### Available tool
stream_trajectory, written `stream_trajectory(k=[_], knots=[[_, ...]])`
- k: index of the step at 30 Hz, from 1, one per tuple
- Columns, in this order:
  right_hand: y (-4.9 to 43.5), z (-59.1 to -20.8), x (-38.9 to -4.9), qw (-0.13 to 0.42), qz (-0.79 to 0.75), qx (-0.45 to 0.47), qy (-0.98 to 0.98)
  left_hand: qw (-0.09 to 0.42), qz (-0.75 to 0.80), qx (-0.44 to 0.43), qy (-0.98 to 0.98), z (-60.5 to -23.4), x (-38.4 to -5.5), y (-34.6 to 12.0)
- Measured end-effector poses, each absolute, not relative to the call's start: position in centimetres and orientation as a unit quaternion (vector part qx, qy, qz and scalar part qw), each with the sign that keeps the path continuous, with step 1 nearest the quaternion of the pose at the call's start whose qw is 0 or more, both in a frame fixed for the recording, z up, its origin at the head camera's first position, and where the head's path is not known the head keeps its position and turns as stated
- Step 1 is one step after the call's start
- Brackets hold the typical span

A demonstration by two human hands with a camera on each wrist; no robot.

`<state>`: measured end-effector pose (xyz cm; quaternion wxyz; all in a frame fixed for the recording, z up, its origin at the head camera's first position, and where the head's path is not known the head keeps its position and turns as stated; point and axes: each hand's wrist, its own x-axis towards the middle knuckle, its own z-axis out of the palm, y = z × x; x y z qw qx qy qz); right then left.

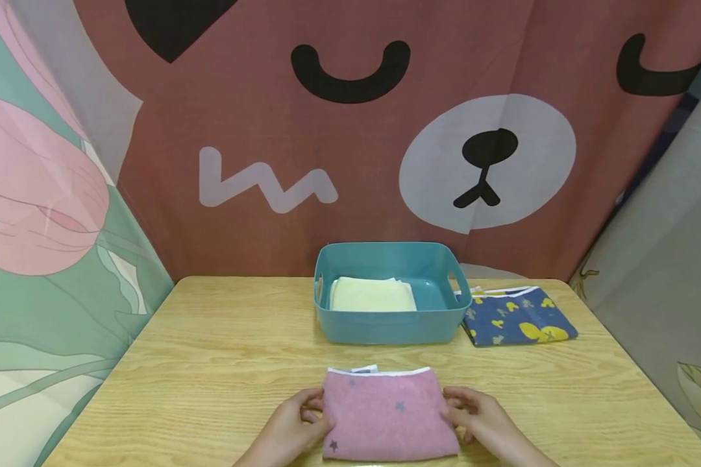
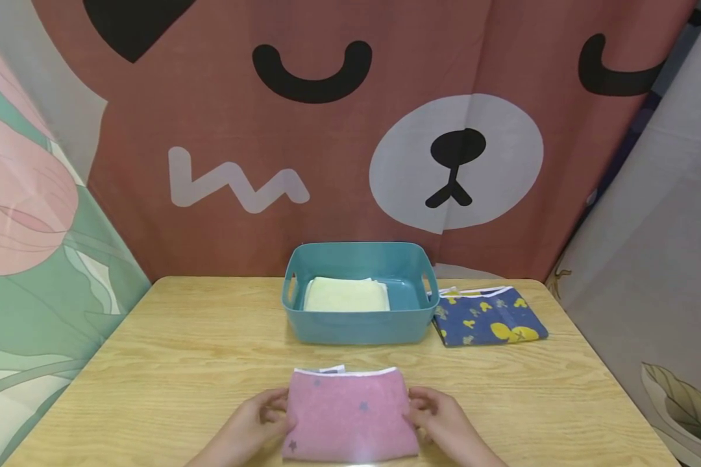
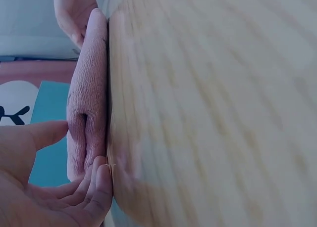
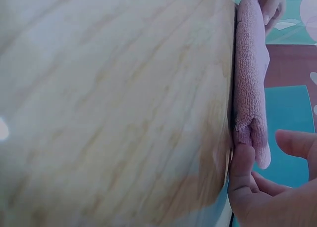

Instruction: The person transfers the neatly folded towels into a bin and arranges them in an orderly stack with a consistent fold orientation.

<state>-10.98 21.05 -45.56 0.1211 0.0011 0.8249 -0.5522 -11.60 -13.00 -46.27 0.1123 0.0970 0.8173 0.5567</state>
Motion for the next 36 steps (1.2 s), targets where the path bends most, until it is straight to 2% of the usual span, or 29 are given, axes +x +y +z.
stream_trajectory(k=[9, 16, 36], knots=[[20.2, -45.6, -11.4, 0.116, -0.547, -0.011, 0.829, 0.150, 0.569, 0.086, 0.804, -46.1, -12.2, -12.8], [19.6, -45.5, -11.5, 0.129, -0.563, 0.009, 0.816, 0.138, 0.576, 0.091, 0.800, -46.0, -12.4, -12.4], [19.6, -45.2, -11.4, 0.117, -0.588, 0.015, 0.800, 0.121, 0.612, 0.108, 0.774, -46.0, -12.5, -11.7]])
